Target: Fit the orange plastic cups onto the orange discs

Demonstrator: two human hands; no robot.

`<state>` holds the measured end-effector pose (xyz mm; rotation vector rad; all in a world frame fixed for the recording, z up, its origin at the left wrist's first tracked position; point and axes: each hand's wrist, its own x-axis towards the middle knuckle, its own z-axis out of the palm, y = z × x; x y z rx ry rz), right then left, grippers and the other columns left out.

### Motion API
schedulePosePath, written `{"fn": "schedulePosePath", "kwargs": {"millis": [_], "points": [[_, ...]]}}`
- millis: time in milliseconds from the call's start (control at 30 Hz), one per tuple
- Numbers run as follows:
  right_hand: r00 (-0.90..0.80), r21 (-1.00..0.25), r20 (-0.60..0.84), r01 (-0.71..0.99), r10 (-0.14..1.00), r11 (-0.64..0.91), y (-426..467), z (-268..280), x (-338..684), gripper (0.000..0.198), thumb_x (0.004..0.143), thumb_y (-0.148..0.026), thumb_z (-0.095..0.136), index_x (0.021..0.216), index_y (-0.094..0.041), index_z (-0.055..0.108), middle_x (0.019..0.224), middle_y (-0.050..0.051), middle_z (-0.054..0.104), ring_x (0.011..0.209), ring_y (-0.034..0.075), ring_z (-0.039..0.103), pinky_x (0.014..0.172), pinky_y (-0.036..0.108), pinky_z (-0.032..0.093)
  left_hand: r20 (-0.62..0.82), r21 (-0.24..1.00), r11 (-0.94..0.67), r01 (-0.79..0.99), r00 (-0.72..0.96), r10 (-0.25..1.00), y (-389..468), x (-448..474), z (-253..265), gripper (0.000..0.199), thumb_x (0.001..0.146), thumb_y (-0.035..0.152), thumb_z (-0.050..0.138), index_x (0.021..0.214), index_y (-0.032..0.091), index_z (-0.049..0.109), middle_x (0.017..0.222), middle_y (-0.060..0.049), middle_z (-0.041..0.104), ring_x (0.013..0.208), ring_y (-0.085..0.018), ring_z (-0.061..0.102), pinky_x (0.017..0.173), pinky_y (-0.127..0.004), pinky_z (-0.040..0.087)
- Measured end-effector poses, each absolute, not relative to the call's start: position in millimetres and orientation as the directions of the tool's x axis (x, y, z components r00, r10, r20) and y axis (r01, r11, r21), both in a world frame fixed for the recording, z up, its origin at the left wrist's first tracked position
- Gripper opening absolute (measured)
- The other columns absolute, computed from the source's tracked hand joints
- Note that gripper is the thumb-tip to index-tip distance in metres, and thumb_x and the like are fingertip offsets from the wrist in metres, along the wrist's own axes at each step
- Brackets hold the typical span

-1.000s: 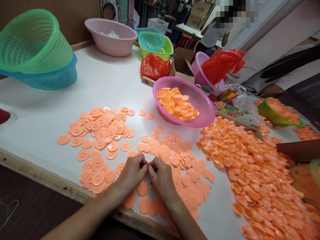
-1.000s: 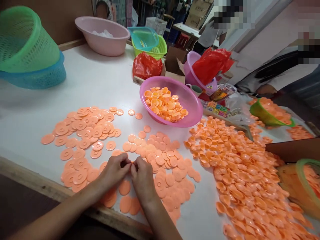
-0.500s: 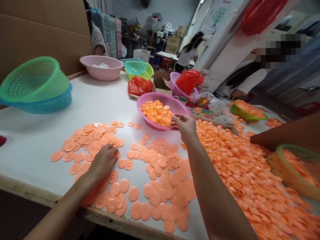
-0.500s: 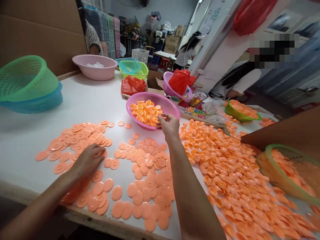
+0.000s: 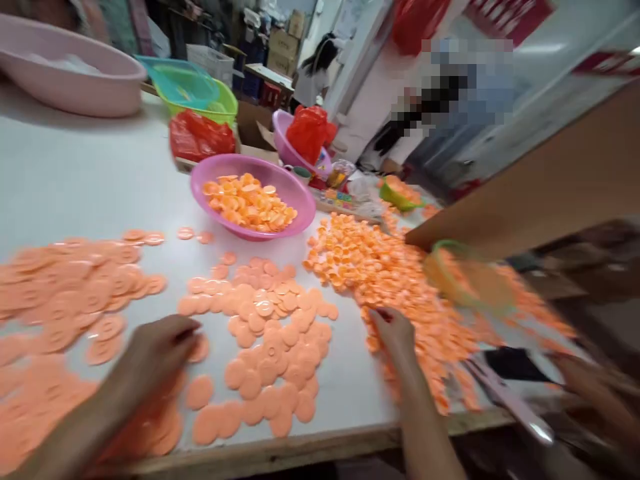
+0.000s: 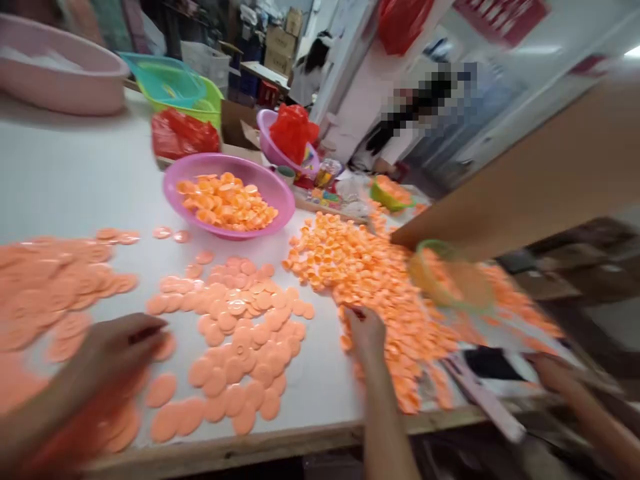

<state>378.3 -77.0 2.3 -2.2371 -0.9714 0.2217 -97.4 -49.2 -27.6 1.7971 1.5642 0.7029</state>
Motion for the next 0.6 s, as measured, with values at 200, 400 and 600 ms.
{"fn": "schedulePosePath", "kwargs": {"millis": [200,400,600], "points": [[0.528,-0.228,0.070,0.834,0.846,-0.502,-70.0,-11.7,367.0,0.033,0.084,-0.043,0.054,0.094,-0.019,0.075,0.095,0.014,0.073,0.087,0.031,0.066,0.073,0.039,0.045,0.203,0.578,-0.219,0.786,0.122,0.972,-47.7,-113.0,-27.1,0.023,0.088,0.028,0.053,0.096,0.023,0.075,0.089,-0.004,0.069,0.086,-0.021,0.060,0.075,-0.032,0.048],[0.488,0.024,0.012,0.873,0.873,-0.488,-67.6,-2.0,347.3,0.041,0.094,-0.044,0.046,0.113,-0.015,0.068,0.113,0.017,0.067,0.098,0.031,0.064,0.074,0.038,0.046,0.190,0.493,-0.333,0.803,0.274,0.943,-56.9,-110.7,-26.4,0.018,0.091,0.026,0.057,0.096,0.023,0.073,0.095,-0.005,0.064,0.093,-0.022,0.054,0.079,-0.034,0.048],[0.562,0.129,-0.049,0.823,0.825,-0.553,-59.8,1.9,353.6,0.041,0.095,-0.029,0.036,0.120,-0.016,0.065,0.119,0.015,0.068,0.102,0.029,0.065,0.075,0.037,0.047,0.215,0.422,-0.275,0.864,0.199,0.956,-55.0,-119.2,-31.8,0.017,0.090,0.029,0.059,0.099,0.024,0.073,0.102,-0.007,0.065,0.096,-0.025,0.055,0.084,-0.041,0.046]]}}
